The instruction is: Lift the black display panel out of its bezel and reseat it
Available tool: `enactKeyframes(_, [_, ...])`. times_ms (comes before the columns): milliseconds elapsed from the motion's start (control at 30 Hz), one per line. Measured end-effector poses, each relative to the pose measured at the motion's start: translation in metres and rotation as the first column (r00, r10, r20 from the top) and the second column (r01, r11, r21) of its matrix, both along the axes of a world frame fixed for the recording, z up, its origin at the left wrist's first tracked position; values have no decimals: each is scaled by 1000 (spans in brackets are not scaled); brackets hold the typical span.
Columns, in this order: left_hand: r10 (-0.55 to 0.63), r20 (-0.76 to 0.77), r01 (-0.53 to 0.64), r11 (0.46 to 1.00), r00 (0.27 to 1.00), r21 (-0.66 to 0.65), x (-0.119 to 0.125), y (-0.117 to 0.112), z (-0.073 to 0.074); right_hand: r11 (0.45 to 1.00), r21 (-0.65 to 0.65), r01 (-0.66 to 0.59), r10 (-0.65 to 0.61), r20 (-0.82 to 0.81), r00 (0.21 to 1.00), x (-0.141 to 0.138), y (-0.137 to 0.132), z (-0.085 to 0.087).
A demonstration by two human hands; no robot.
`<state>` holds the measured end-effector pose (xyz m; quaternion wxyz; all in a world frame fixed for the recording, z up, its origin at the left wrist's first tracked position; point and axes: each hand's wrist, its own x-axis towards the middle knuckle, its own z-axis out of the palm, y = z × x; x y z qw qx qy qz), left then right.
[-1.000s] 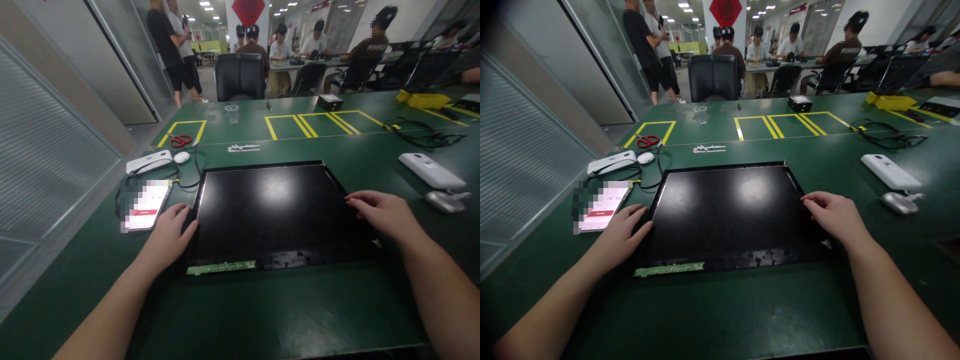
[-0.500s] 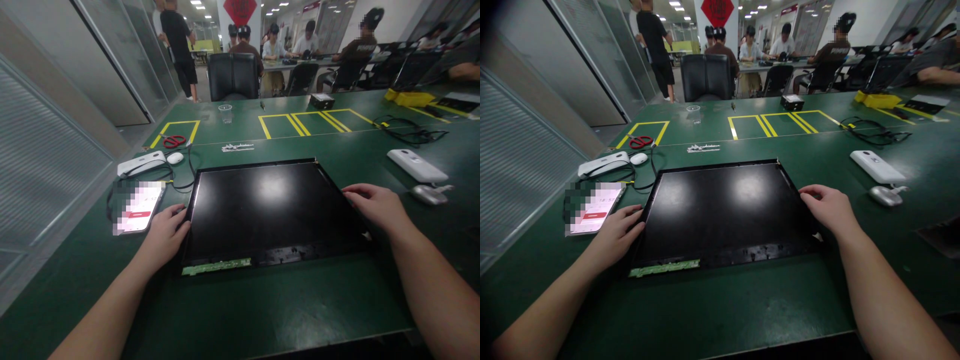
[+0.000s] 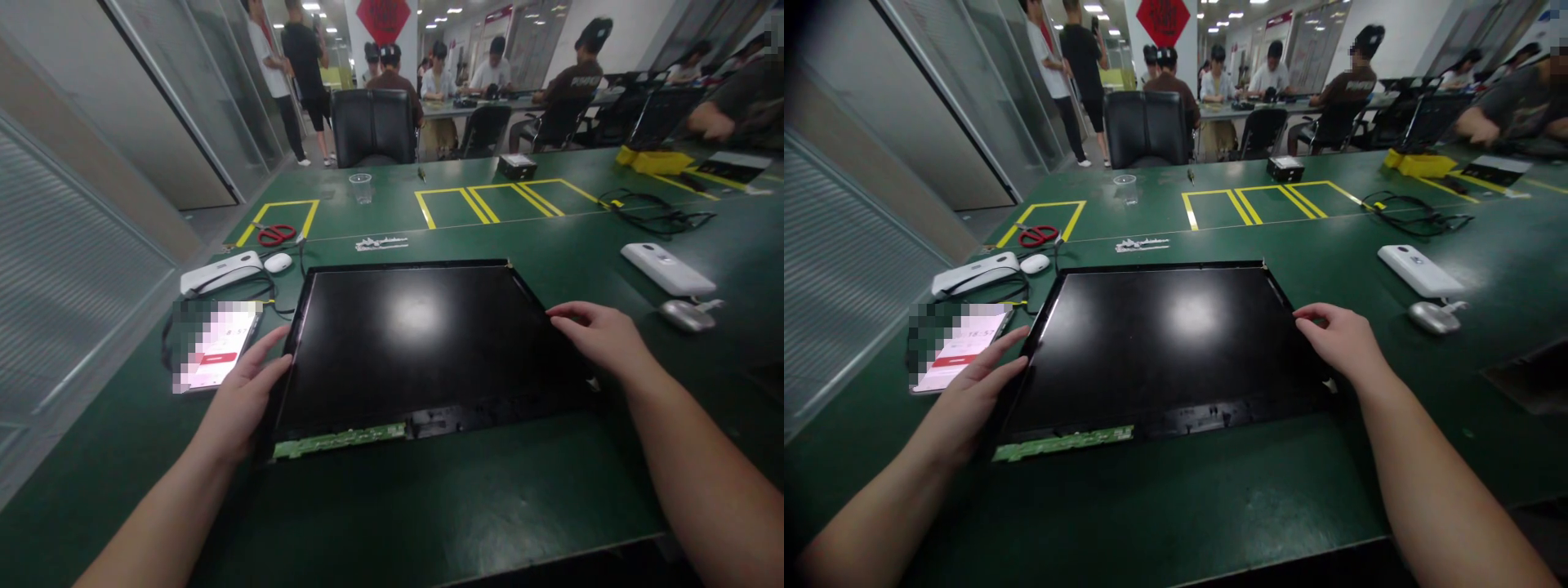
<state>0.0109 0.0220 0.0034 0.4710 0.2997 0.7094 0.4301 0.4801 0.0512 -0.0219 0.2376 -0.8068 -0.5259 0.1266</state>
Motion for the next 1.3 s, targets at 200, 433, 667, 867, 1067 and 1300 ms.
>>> enactKeyframes(200, [27, 121, -31, 999, 992, 31, 0, 0, -10, 1000, 2, -24, 24, 20, 1000, -2, 0, -2])
enactKeyframes(433, [46, 288, -52, 999, 956, 15, 0, 3, -13, 999, 5, -44, 44, 21, 999, 1, 2, -7])
enactKeyframes(667, [-7, 306, 6, 1000, 952, 6, 4, -2, -6, 993, 74, -90, 88, 31, 996, 7, 6, -17])
enactKeyframes(867, [-2, 272, 3, 1000, 962, -3, 9, -2, 3, 995, 66, -79, 78, 19, 997, 7, 6, -16])
enactKeyframes(1067, [-40, 259, 48, 999, 965, -25, 11, -6, 14, 996, 64, -59, 59, -10, 998, 4, 5, -15])
enactKeyframes(1300, [-70, 228, 77, 997, 971, -19, 10, -7, 20, 996, 78, -47, 50, -33, 998, 5, 6, -15])
